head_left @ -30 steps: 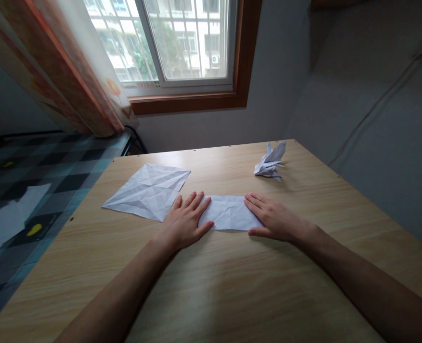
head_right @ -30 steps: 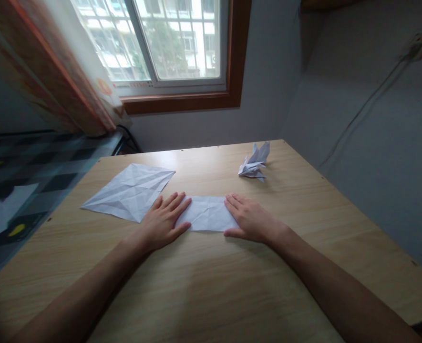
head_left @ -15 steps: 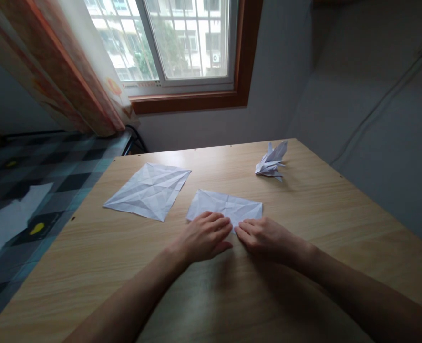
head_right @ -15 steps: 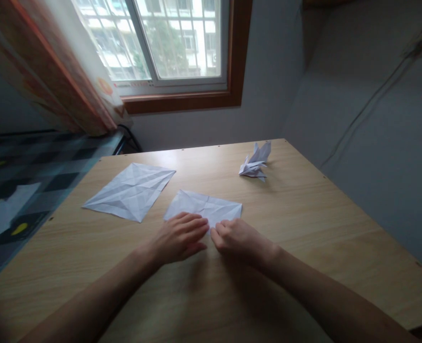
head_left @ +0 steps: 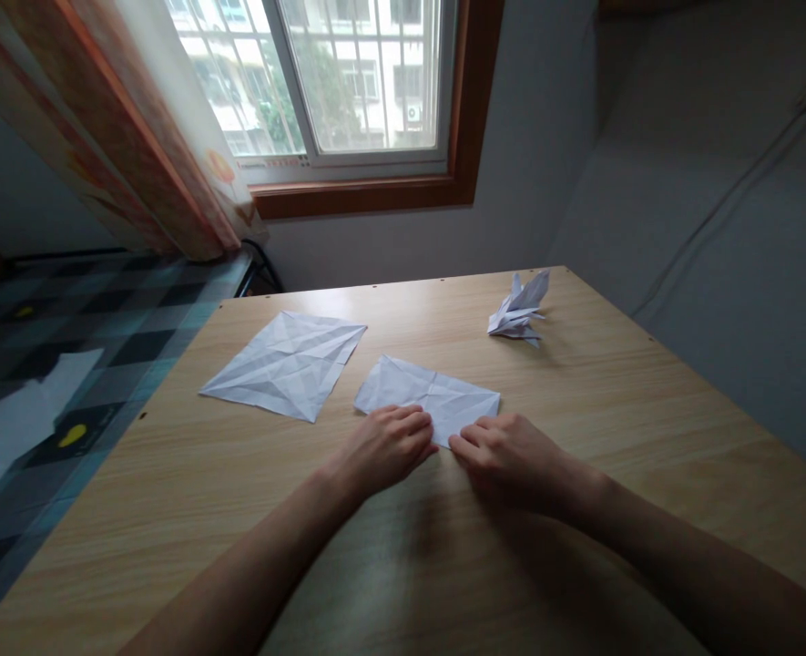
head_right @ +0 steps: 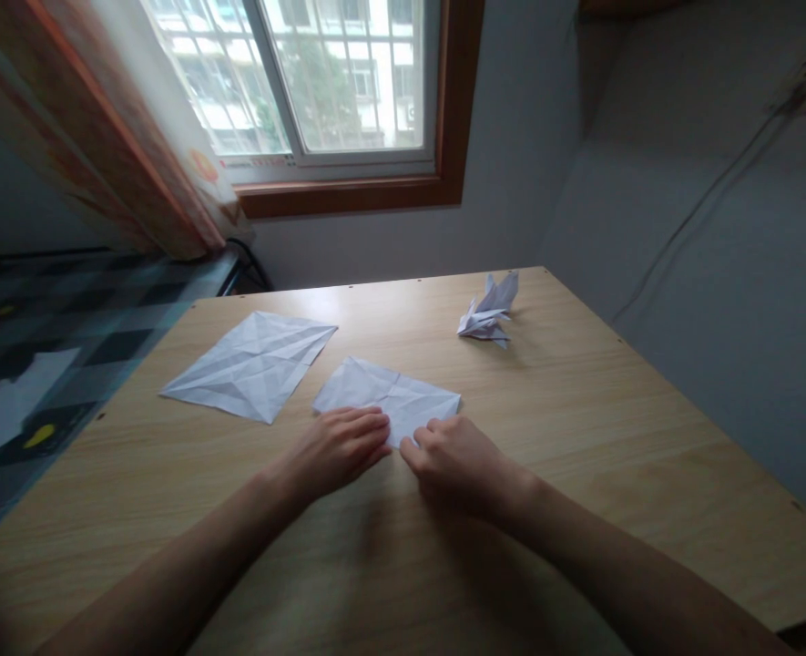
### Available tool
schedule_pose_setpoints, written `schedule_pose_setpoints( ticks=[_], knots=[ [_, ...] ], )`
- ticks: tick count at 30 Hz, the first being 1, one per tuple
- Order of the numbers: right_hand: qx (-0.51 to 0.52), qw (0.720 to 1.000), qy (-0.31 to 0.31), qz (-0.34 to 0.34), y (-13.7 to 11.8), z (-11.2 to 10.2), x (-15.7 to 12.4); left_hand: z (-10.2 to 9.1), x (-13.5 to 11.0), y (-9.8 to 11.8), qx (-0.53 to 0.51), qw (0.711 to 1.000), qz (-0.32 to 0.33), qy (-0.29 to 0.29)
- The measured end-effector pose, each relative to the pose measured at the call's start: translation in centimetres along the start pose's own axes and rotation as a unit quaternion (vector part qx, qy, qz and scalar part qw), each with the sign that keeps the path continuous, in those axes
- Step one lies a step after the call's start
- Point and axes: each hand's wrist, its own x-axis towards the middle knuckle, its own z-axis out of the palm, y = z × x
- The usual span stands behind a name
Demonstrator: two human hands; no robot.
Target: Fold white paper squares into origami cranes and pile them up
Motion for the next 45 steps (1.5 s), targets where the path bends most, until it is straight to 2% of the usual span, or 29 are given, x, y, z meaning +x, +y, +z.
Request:
schedule_pose_setpoints(
  ticks=[5,7,10,14,17,19,21,24,27,29,33,37,40,43,45],
  knots=[
    [-0.029,1.0,-0.006,-0.008,0.0,0.0,0.0,-0.1,-0.1,-0.3,0.035,0.999,0.015,-0.014],
    [-0.041,0.999,0.012,-0.018,-0.1,0.3,0.1,-0.1,-0.1,-0.3,0.04,0.999,0.019,-0.017],
    [-0.049,0.995,0.082,-0.04,-0.2,0.6,0.1,-0.2,-0.1,-0.2,0.038,0.999,0.019,-0.007],
    [-0.003,0.972,0.221,-0.077,-0.3,1.0,0.3,-0.1,-0.4,0.0,0.028,1.0,0.009,0.01],
    [0.092,0.96,0.252,-0.08,0.3,1.7,0.4,0.0,-0.6,-0.1,0.025,0.999,-0.001,0.041],
    [0.161,0.957,0.237,-0.045,0.9,2.2,0.4,0.1,-0.7,-0.3,0.013,0.998,-0.014,0.067],
    [0.226,0.949,0.217,0.026,1.3,2.7,0.5,0.2,-0.8,-0.4,-0.011,0.996,-0.034,0.08],
    [0.303,0.918,0.208,0.149,1.6,3.1,0.7,0.3,-0.7,-0.5,-0.067,0.992,-0.074,0.075],
    [0.317,0.892,0.23,0.226,1.7,3.6,1.4,0.5,-0.6,-0.5,-0.116,0.982,-0.125,0.08],
    [0.31,0.888,0.241,0.238,1.9,4.1,1.9,0.7,-0.6,-0.5,-0.12,0.978,-0.15,0.081],
    [0.277,0.907,0.24,0.207,2.3,5.0,2.6,0.8,-0.4,-0.6,-0.065,0.987,-0.139,0.037],
    [0.19,0.938,0.198,0.21,2.4,5.1,2.8,0.7,-0.2,-0.8,-0.07,0.988,-0.106,-0.083],
    [0.116,0.958,0.182,0.19,2.3,4.8,2.6,0.5,-0.1,-0.8,-0.085,0.977,-0.12,-0.155],
    [0.061,0.978,0.147,0.133,2.2,4.1,2.2,0.2,0.0,-0.6,-0.088,0.97,-0.134,-0.184],
    [0.029,0.991,0.092,0.095,2.0,3.4,1.7,0.1,0.1,-0.5,-0.089,0.967,-0.143,-0.191]
  ],
)
